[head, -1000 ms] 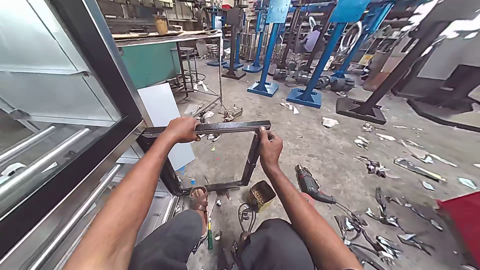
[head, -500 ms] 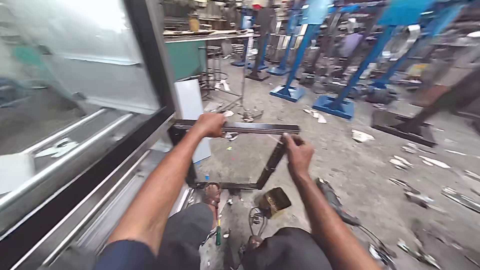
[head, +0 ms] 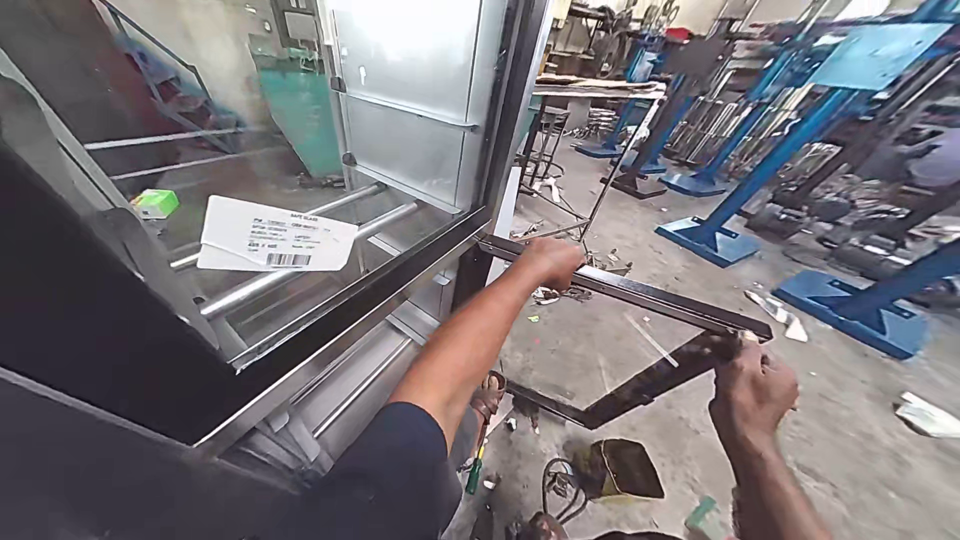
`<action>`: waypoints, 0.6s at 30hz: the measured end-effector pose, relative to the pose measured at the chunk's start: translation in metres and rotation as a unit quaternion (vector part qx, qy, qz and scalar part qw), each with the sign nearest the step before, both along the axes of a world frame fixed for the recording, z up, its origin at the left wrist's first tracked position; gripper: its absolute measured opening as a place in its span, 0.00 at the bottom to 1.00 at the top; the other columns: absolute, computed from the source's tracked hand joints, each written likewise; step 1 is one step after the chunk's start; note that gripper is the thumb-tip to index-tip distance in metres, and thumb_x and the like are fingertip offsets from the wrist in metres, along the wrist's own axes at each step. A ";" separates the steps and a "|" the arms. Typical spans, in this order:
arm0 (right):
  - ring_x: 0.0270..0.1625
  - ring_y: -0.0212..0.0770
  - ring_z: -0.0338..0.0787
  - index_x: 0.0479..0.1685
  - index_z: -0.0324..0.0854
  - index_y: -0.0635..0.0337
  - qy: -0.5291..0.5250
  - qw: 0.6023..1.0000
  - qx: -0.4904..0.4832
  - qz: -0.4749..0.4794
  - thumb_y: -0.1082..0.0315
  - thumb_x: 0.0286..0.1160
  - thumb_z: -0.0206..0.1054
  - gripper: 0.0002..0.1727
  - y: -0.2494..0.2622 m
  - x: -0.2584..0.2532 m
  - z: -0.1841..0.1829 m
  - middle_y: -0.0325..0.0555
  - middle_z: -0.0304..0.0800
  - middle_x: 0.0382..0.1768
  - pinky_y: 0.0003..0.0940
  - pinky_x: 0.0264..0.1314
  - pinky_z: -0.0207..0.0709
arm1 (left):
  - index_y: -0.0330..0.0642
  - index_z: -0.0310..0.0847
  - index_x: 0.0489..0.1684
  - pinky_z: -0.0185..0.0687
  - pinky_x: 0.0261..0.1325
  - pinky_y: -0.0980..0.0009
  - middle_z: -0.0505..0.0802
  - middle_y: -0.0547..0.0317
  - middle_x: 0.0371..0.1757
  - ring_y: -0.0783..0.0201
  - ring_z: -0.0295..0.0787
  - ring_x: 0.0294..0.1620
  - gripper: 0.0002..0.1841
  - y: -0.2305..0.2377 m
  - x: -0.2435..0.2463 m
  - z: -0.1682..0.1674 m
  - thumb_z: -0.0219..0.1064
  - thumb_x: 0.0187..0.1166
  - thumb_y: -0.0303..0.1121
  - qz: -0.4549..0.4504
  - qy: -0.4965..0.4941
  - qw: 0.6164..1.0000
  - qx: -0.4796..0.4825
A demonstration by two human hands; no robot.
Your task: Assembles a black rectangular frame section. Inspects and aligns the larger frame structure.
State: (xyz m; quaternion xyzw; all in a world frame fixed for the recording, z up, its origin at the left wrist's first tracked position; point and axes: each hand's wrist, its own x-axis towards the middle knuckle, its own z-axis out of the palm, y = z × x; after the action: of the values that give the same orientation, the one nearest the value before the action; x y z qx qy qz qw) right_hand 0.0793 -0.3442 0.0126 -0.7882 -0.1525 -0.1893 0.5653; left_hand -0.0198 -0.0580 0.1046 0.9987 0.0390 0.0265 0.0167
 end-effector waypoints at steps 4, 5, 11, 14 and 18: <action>0.31 0.24 0.82 0.38 0.87 0.63 -0.031 0.999 -0.019 -0.022 0.53 0.78 0.71 0.18 -0.004 0.000 0.002 0.36 0.86 0.29 0.29 0.44 0.79 | 0.45 0.89 0.46 0.83 0.46 0.35 0.93 0.48 0.45 0.43 0.91 0.52 0.16 0.000 0.000 0.001 0.81 0.67 0.42 0.004 -0.005 1.000 0.003; 0.31 0.23 0.82 0.37 0.86 0.63 -0.037 0.999 -0.020 -0.020 0.55 0.77 0.72 0.17 -0.004 0.002 0.003 0.36 0.85 0.28 0.28 0.42 0.78 | 0.45 0.89 0.46 0.83 0.46 0.36 0.94 0.48 0.45 0.44 0.91 0.51 0.16 0.000 0.001 0.000 0.80 0.67 0.41 0.004 -0.006 1.000 0.005; 0.36 0.40 0.86 0.35 0.87 0.68 -0.054 0.991 -0.112 -0.050 0.53 0.88 0.57 0.26 -0.001 0.001 0.009 0.50 0.87 0.29 0.49 0.48 0.76 | 0.45 0.88 0.48 0.84 0.45 0.37 0.93 0.48 0.47 0.45 0.90 0.52 0.17 -0.002 0.002 -0.003 0.82 0.65 0.40 0.020 -0.014 1.000 -0.005; 0.33 0.37 0.84 0.33 0.84 0.66 -0.025 0.994 -0.097 -0.052 0.50 0.92 0.49 0.30 0.000 -0.002 0.009 0.45 0.84 0.26 0.46 0.45 0.76 | 0.45 0.88 0.50 0.84 0.47 0.36 0.93 0.48 0.50 0.44 0.90 0.54 0.18 -0.001 0.004 -0.005 0.81 0.65 0.40 0.019 -0.017 1.000 -0.011; 0.18 0.23 0.71 0.35 0.79 0.50 0.106 0.987 0.106 0.050 0.46 0.94 0.46 0.24 0.002 -0.004 -0.001 0.26 0.73 0.19 0.23 0.24 0.69 | 0.45 0.89 0.51 0.84 0.47 0.36 0.93 0.47 0.49 0.44 0.90 0.54 0.18 0.001 0.006 -0.004 0.82 0.65 0.41 0.019 -0.010 1.000 -0.019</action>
State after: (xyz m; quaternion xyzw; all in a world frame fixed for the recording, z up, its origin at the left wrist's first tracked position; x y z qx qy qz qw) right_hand 0.0750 -0.3426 0.0115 -0.7308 -0.1099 -0.0914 0.6675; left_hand -0.0140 -0.0568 0.1003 0.9970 0.0583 0.0356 0.0353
